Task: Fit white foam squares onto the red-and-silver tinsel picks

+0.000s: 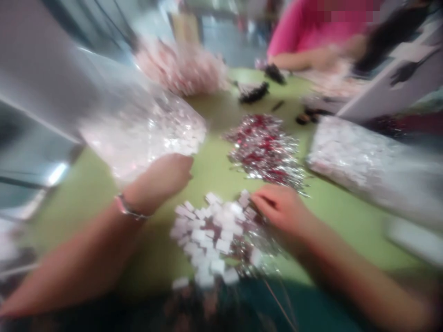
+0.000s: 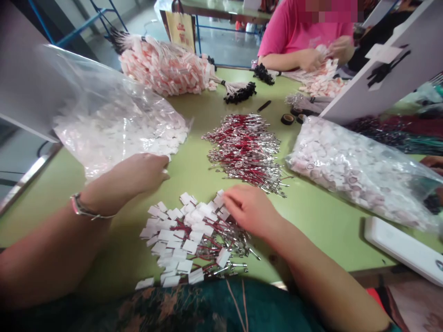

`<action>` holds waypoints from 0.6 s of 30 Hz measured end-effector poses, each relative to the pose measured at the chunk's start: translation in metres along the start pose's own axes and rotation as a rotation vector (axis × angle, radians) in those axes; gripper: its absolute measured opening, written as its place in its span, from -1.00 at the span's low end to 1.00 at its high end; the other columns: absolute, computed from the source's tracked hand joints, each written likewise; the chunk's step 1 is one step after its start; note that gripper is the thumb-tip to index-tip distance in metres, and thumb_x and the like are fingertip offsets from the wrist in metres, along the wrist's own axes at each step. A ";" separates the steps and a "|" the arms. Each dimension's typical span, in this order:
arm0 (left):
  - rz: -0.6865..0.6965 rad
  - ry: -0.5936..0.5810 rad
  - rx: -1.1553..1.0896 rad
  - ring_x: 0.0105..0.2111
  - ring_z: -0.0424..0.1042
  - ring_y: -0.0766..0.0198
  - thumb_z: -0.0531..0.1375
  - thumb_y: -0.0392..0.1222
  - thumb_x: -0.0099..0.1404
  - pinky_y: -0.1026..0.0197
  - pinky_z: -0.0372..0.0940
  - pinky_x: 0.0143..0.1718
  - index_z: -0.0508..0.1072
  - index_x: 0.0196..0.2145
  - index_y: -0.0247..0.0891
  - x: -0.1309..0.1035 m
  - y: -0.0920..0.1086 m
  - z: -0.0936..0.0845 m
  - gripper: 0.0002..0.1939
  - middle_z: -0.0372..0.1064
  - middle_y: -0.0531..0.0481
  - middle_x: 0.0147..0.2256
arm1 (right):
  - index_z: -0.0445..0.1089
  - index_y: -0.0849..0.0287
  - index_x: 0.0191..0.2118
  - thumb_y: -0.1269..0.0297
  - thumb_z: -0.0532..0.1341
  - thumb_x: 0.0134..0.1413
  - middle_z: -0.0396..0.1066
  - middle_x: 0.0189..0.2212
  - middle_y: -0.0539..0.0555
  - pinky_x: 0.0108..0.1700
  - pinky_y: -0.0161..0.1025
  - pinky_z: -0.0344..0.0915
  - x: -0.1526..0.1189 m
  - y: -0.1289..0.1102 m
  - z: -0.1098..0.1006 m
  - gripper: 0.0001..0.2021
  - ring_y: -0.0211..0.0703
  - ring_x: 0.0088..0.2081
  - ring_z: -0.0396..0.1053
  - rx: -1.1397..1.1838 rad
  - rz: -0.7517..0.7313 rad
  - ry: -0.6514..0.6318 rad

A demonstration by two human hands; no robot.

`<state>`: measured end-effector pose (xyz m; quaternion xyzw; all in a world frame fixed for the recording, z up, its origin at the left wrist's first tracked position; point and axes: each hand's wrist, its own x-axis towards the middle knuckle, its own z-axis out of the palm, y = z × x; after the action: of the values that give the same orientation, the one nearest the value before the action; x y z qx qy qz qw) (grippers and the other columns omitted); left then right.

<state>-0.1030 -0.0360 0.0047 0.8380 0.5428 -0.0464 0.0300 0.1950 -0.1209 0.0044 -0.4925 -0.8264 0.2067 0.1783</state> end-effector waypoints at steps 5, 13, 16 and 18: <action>0.090 0.081 -0.098 -0.33 0.44 0.10 0.02 -0.26 0.29 0.14 0.28 -0.27 0.49 -0.28 -0.29 0.012 0.015 0.019 -0.76 0.45 -0.17 -0.33 | 0.47 0.13 -0.27 0.28 0.15 0.21 0.46 -0.25 0.11 -0.33 -0.19 0.13 0.011 0.038 -0.005 -0.85 -0.07 -0.28 0.36 -0.452 0.308 0.120; 0.145 0.234 -0.574 -0.11 0.42 0.16 0.04 -0.12 0.38 0.13 0.25 0.04 0.49 0.04 -0.22 0.030 0.031 0.026 -0.63 0.46 -0.13 -0.07 | 0.43 0.11 -0.23 0.25 0.16 0.22 0.43 -0.22 0.11 -0.38 -0.20 0.08 0.015 0.048 -0.003 -0.88 -0.07 -0.30 0.34 -0.486 0.327 0.155; -0.010 0.294 -0.646 -0.13 0.42 0.17 0.06 -0.15 0.36 0.12 0.26 0.04 0.51 -0.01 -0.27 0.029 0.032 0.020 -0.65 0.48 -0.13 -0.08 | 0.42 0.12 -0.28 0.28 0.14 0.23 0.43 -0.25 0.11 -0.38 -0.20 0.08 0.017 0.049 0.000 -0.88 -0.07 -0.29 0.33 -0.469 0.299 0.142; -0.077 0.309 -0.641 -0.15 0.43 0.14 0.07 -0.15 0.34 0.11 0.27 0.02 0.55 -0.11 -0.29 0.027 0.034 0.017 -0.69 0.49 -0.13 -0.13 | 0.41 0.13 -0.31 0.29 0.14 0.22 0.42 -0.27 0.11 -0.38 -0.20 0.08 0.018 0.049 0.000 -0.87 -0.08 -0.30 0.33 -0.456 0.284 0.139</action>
<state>-0.0621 -0.0270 -0.0152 0.7622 0.5590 0.2521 0.2072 0.2234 -0.0841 -0.0199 -0.6438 -0.7600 0.0041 0.0885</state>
